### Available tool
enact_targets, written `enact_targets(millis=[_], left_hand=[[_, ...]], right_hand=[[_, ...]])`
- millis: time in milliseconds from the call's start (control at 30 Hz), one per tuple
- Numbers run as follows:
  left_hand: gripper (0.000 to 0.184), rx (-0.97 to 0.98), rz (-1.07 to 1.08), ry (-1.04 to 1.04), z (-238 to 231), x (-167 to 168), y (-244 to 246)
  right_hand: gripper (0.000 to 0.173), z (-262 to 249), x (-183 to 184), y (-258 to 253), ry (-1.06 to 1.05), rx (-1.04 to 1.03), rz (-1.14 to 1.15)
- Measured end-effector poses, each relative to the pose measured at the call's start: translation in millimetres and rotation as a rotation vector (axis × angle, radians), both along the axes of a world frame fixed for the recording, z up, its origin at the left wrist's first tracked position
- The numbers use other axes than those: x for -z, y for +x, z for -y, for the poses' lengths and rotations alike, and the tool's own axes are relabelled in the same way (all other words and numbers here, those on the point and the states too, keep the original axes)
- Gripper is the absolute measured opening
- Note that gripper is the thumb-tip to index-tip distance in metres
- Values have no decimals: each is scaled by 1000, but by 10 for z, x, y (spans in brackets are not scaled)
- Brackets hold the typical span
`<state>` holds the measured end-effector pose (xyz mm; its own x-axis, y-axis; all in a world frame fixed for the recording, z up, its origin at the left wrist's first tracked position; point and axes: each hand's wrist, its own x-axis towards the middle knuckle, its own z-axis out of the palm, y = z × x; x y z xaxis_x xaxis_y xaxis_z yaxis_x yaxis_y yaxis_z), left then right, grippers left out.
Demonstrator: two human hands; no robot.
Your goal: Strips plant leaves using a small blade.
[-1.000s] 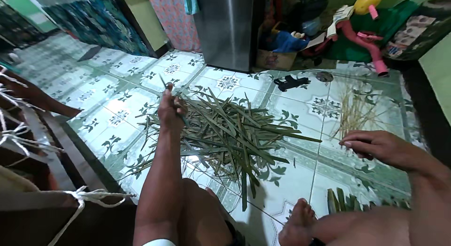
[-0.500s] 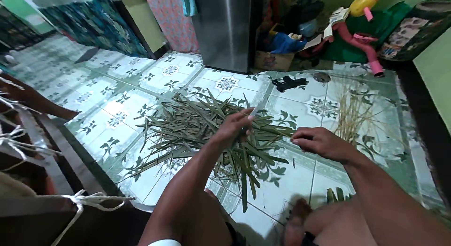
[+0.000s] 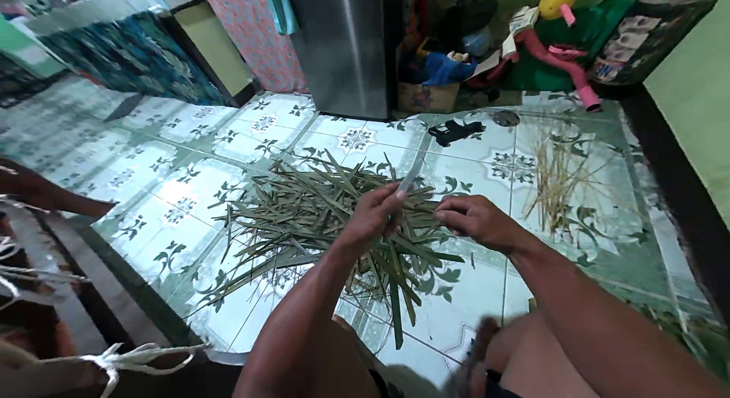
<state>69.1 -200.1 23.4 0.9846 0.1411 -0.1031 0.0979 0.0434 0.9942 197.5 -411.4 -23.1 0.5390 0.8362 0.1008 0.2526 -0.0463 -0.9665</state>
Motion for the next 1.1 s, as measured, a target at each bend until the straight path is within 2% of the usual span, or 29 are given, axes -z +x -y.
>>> enact_targets(millis=[133,233,300,467,633,800,1033,1100], left_hand=[[35,-2,-6,1,2,-25,-29],[33,-84,20,-34,-116,-15,-20],[34,-118,42,-63,-164,-13,-24],[33,-57,34,-57,-83,-24,-39],[37,-143,126,-99,-244,-153,-111],[35,-91,76,-56,-117,-26,-75],[37,113,-6,76,115,88,2],[36,112,-37,44,118,92,18]], right_hand=[[18,-4,33,-14,23,21,105],[20,46,26,6,15,51,168],[19,63,26,13,15,54,166],[18,96,29,-2,36,42,158],[19,135,18,11,12,27,173],[17,55,-82,-117,-9,59,74],[24,-39,-90,-130,-21,31,134],[25,-32,-69,-98,-23,21,188]])
